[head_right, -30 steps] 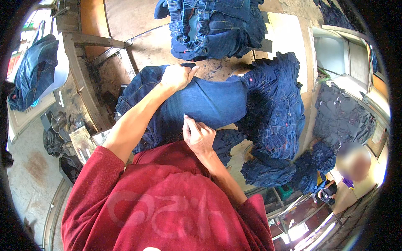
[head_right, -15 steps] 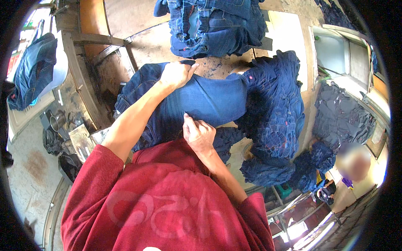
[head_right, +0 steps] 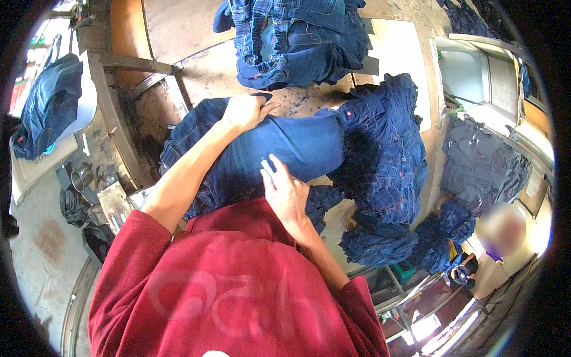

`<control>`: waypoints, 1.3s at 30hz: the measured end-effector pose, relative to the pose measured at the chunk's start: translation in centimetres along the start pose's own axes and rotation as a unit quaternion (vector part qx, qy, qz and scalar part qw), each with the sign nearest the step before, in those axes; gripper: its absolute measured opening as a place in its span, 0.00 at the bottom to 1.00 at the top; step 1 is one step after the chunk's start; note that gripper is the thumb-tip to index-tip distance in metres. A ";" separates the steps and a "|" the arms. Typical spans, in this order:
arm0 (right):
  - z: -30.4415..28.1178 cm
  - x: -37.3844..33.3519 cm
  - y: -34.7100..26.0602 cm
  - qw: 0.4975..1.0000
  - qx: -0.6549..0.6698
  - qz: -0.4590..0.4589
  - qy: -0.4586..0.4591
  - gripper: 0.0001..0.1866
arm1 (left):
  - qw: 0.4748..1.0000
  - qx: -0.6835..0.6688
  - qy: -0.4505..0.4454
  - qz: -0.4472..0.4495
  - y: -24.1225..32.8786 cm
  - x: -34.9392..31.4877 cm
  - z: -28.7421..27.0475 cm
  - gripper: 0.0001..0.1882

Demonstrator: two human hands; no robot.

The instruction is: The person repeatedly picks up denim jeans from a pile, places them on a cylindrical roller, and uses a small handheld tool to scrape the fabric surface. After treating one pair, they move it aside and repeat the process with another pair.

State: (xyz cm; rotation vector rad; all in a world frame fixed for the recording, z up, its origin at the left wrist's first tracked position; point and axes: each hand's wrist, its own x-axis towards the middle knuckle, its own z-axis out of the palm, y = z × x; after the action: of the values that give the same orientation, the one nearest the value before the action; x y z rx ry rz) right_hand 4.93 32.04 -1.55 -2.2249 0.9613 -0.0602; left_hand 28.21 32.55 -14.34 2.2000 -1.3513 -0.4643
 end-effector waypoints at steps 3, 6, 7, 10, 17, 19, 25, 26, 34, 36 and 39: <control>-0.5 0.7 1.0 0.997 0.049 -0.021 0.062 0.13 | 0.991 -0.058 0.122 -0.005 2.0 -2.9 -4.8 0.19; 0.7 1.3 2.3 0.994 -0.005 -0.072 0.076 0.18 | 0.995 0.006 0.098 0.010 5.1 -11.3 -8.9 0.13; 1.4 1.3 2.6 0.995 -0.031 -0.070 0.061 0.23 | 0.993 0.014 0.111 0.042 6.1 -13.9 -9.3 0.12; 3.2 1.3 3.7 0.974 -0.108 -0.181 0.079 0.16 | 0.995 0.037 0.090 -0.004 7.5 -18.8 -7.8 0.12; 2.2 2.4 5.9 0.946 -0.200 -0.221 0.127 0.10 | 0.992 0.086 0.090 -0.005 5.6 -20.7 -4.9 0.10; 1.5 2.1 5.7 0.956 -0.161 -0.212 0.122 0.10 | 0.993 0.078 0.089 -0.014 6.2 -21.1 -5.6 0.10; -1.7 0.9 4.7 0.988 0.131 -0.053 -0.055 0.14 | 0.983 -0.095 0.099 -0.121 12.8 -19.3 -7.0 0.10; -2.1 0.8 4.5 0.988 0.134 -0.046 -0.067 0.14 | 0.970 -0.173 0.071 -0.158 14.0 -18.4 -7.1 0.12; -2.7 0.1 4.2 0.986 0.143 -0.028 -0.080 0.15 | 0.741 -0.526 -0.084 -0.410 15.4 -17.4 -7.5 0.17; -2.6 -0.2 4.4 0.985 0.144 -0.014 -0.095 0.15 | 0.696 -0.564 -0.059 -0.440 15.0 -18.5 -6.3 0.11; -2.6 -0.7 4.5 0.985 0.150 -0.051 -0.071 0.16 | 0.756 -0.543 -0.039 -0.363 14.5 -19.4 -4.5 0.07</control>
State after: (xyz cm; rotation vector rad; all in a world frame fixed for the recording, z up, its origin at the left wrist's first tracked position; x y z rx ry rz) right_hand 0.85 28.83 -2.28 -1.9688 0.7104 -0.0855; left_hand 11.51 45.65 -1.77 1.5327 0.0015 -1.2396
